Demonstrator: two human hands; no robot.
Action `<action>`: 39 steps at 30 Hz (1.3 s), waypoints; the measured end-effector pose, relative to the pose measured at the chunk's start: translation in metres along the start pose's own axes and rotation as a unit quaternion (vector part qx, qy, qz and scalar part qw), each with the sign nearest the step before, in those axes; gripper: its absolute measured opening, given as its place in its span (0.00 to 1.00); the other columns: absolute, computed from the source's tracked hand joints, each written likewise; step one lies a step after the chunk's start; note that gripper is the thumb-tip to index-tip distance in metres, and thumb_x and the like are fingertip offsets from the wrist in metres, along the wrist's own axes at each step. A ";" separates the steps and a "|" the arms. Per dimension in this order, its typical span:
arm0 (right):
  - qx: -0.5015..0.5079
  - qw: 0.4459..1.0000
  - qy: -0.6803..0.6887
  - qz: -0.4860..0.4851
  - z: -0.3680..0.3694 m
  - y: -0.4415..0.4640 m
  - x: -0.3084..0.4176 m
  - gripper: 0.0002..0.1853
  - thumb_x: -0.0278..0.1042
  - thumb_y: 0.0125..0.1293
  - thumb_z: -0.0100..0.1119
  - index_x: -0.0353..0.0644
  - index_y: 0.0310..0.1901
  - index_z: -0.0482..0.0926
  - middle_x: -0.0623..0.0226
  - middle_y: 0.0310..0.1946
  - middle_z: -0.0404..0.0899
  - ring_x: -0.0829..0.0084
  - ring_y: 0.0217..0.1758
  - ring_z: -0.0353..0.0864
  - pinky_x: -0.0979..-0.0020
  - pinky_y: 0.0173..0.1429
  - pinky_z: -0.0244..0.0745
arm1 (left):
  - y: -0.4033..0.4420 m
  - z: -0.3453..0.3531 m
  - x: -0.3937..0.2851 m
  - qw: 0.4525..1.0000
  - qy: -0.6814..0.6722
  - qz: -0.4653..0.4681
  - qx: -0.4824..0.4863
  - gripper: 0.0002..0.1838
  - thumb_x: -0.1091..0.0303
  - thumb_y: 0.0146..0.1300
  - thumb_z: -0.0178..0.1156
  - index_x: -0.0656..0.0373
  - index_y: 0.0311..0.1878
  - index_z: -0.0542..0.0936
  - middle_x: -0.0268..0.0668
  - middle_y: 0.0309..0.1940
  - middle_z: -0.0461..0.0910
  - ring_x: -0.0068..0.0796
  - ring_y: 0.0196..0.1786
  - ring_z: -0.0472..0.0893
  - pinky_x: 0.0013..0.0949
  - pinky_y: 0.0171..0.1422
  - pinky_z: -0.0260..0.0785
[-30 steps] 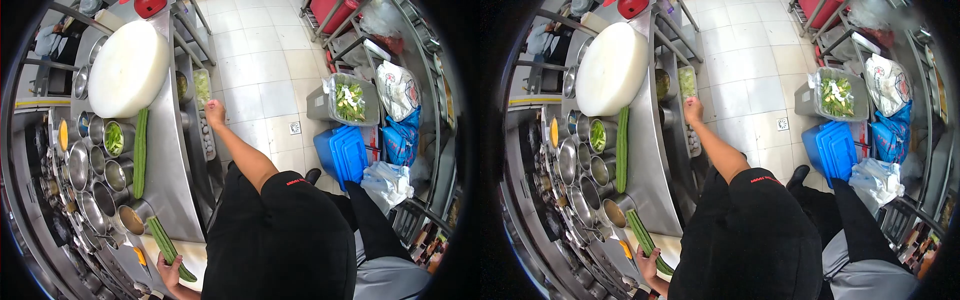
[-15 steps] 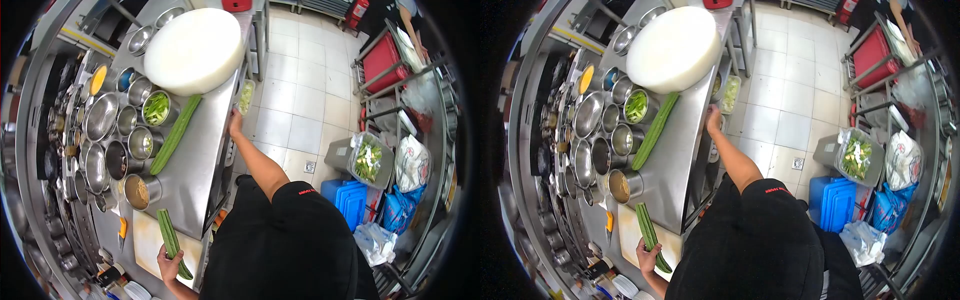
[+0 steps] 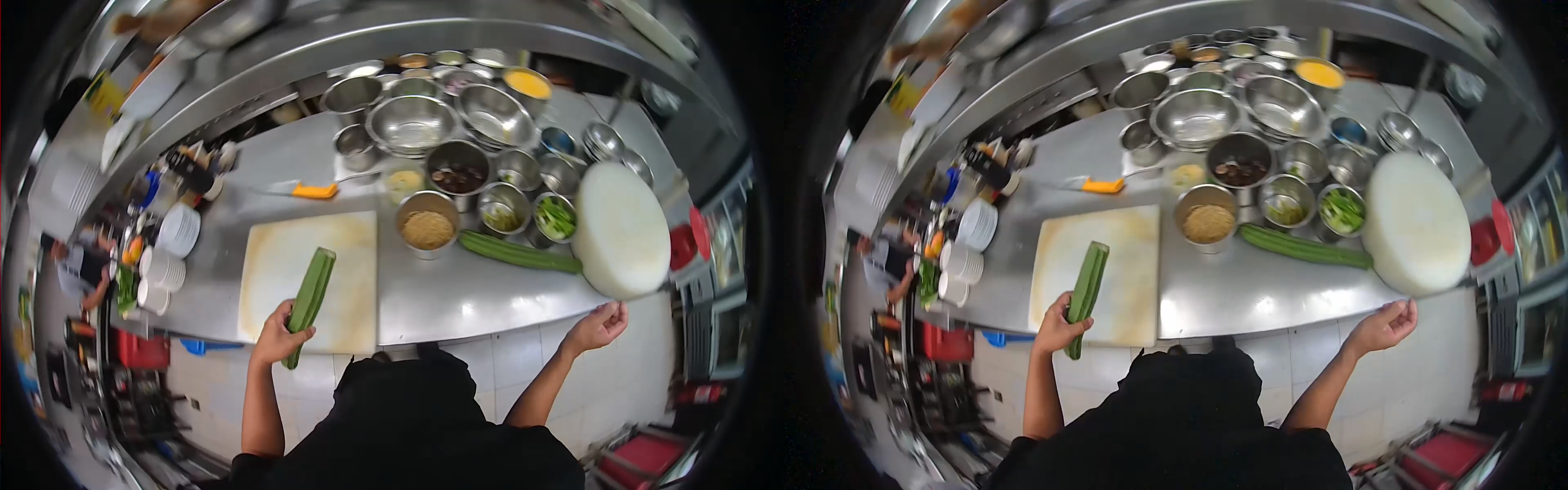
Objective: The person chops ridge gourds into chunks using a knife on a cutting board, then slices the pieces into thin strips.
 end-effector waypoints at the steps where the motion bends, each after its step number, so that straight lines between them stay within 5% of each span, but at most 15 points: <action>1: 0.085 0.995 0.056 0.017 0.029 -0.016 0.031 0.10 0.35 0.75 0.58 0.37 0.49 0.79 0.72 0.32 0.76 0.79 0.31 0.72 0.75 0.36 0.72 | -0.003 -0.009 0.006 0.999 -0.007 0.034 -0.034 0.28 0.72 0.56 0.72 0.64 0.59 0.75 0.32 0.41 0.79 0.21 0.44 0.77 0.29 0.51 0.72; 5: 0.452 0.870 0.196 0.020 0.157 -0.155 0.121 0.08 0.32 0.75 0.58 0.40 0.51 0.80 0.75 0.35 0.77 0.81 0.33 0.75 0.76 0.38 0.74 | -0.025 -0.044 0.024 0.984 -0.061 0.082 -0.146 0.28 0.74 0.56 0.71 0.63 0.60 0.72 0.33 0.45 0.78 0.22 0.48 0.77 0.29 0.55 0.71; 6: 0.576 0.787 0.222 0.009 0.190 -0.203 0.132 0.10 0.32 0.73 0.61 0.40 0.53 0.80 0.72 0.38 0.79 0.79 0.37 0.78 0.75 0.41 0.76 | -0.033 -0.050 0.030 0.976 -0.098 0.093 -0.174 0.28 0.75 0.56 0.70 0.63 0.60 0.71 0.33 0.45 0.78 0.22 0.48 0.77 0.29 0.56 0.71; 7: 0.616 0.757 0.169 -0.141 0.214 -0.250 0.152 0.13 0.31 0.71 0.63 0.39 0.54 0.79 0.66 0.42 0.81 0.75 0.40 0.80 0.73 0.43 0.76 | -0.043 -0.057 0.025 0.967 -0.068 0.135 -0.207 0.30 0.77 0.56 0.70 0.63 0.62 0.70 0.35 0.47 0.78 0.23 0.50 0.77 0.30 0.58 0.71; 9: 0.739 0.636 0.156 -0.158 0.254 -0.344 0.172 0.18 0.32 0.66 0.66 0.39 0.56 0.78 0.53 0.49 0.81 0.61 0.51 0.82 0.64 0.50 0.78 | -0.057 -0.064 0.042 0.952 -0.075 0.141 -0.260 0.30 0.77 0.55 0.70 0.62 0.62 0.71 0.35 0.47 0.78 0.24 0.51 0.77 0.30 0.59 0.71; 11: 0.707 0.585 0.208 -0.339 0.296 -0.433 0.158 0.20 0.33 0.64 0.66 0.39 0.57 0.77 0.50 0.55 0.78 0.53 0.60 0.77 0.55 0.61 0.73 | -0.073 -0.070 0.057 0.929 -0.024 0.182 -0.322 0.29 0.78 0.53 0.69 0.61 0.60 0.73 0.37 0.47 0.79 0.29 0.51 0.80 0.31 0.58 0.73; 13: 0.682 0.573 0.113 -0.440 0.323 -0.500 0.155 0.23 0.35 0.65 0.64 0.40 0.60 0.75 0.50 0.58 0.75 0.48 0.65 0.72 0.49 0.67 0.68 | -0.089 -0.076 0.065 0.926 -0.002 0.160 -0.341 0.28 0.78 0.52 0.69 0.61 0.59 0.74 0.38 0.47 0.80 0.31 0.51 0.81 0.31 0.56 0.73; 16: 0.749 0.463 -0.061 -0.470 0.352 -0.558 0.156 0.24 0.36 0.67 0.60 0.44 0.64 0.72 0.51 0.60 0.73 0.48 0.64 0.72 0.48 0.65 0.70 | -0.104 -0.078 0.073 0.928 0.016 0.124 -0.352 0.26 0.78 0.51 0.69 0.61 0.56 0.75 0.43 0.48 0.81 0.38 0.51 0.82 0.34 0.53 0.75; 22: 0.776 0.409 -0.107 -0.468 0.379 -0.605 0.139 0.25 0.32 0.68 0.54 0.49 0.67 0.69 0.51 0.58 0.74 0.47 0.63 0.73 0.48 0.60 0.74 | -0.099 -0.077 0.088 0.918 0.137 0.088 -0.361 0.26 0.78 0.51 0.71 0.61 0.55 0.76 0.45 0.48 0.80 0.49 0.52 0.81 0.42 0.56 0.74; 27: 0.800 0.460 -0.078 -0.378 0.376 -0.592 0.148 0.27 0.37 0.66 0.58 0.47 0.66 0.67 0.47 0.53 0.78 0.48 0.54 0.81 0.53 0.60 0.76 | -0.037 -0.078 0.087 0.913 0.187 0.108 -0.346 0.25 0.75 0.51 0.72 0.61 0.53 0.76 0.46 0.44 0.79 0.50 0.49 0.79 0.45 0.53 0.71; 30: 0.811 0.516 -0.030 -0.274 0.362 -0.545 0.170 0.24 0.39 0.67 0.57 0.43 0.62 0.68 0.48 0.41 0.82 0.54 0.40 0.85 0.57 0.48 0.80 | 0.011 -0.077 0.095 0.916 0.222 0.112 -0.316 0.25 0.72 0.51 0.74 0.60 0.53 0.76 0.47 0.42 0.78 0.50 0.47 0.78 0.47 0.53 0.69; 32: 0.834 0.542 0.017 -0.106 0.335 -0.498 0.189 0.20 0.39 0.68 0.57 0.39 0.57 0.69 0.58 0.27 0.79 0.64 0.26 0.81 0.62 0.33 0.77 | 0.036 -0.072 0.108 0.927 0.264 0.064 -0.258 0.27 0.68 0.52 0.75 0.60 0.54 0.76 0.46 0.44 0.78 0.50 0.49 0.77 0.48 0.55 0.69; 33: 0.862 0.502 0.053 0.046 0.308 -0.471 0.205 0.16 0.35 0.68 0.56 0.38 0.52 0.69 0.65 0.24 0.76 0.74 0.18 0.74 0.69 0.23 0.71 | 0.045 -0.069 0.114 0.931 0.281 0.038 -0.229 0.28 0.62 0.53 0.75 0.60 0.55 0.75 0.46 0.47 0.78 0.50 0.51 0.77 0.48 0.57 0.68; 37: 0.873 0.471 0.038 0.118 0.221 -0.381 0.183 0.12 0.28 0.68 0.51 0.36 0.50 0.69 0.65 0.24 0.77 0.77 0.16 0.72 0.73 0.20 0.68 | 0.064 -0.063 0.096 0.931 0.297 0.058 -0.207 0.28 0.60 0.55 0.74 0.60 0.56 0.76 0.47 0.48 0.78 0.51 0.53 0.76 0.48 0.59 0.69; 39: 0.888 0.436 -0.059 0.134 0.194 -0.357 0.166 0.16 0.27 0.67 0.50 0.35 0.55 0.69 0.64 0.26 0.79 0.79 0.17 0.72 0.74 0.19 0.67 | 0.077 -0.059 0.069 0.926 0.227 0.186 -0.238 0.24 0.63 0.57 0.72 0.61 0.55 0.77 0.48 0.49 0.78 0.51 0.53 0.77 0.48 0.58 0.70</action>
Point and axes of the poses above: each hand's wrist, its own y-axis towards the middle knuckle, its own z-axis out of the palm, x = y × z, the point moved 4 cm from there along y, towards the middle knuckle
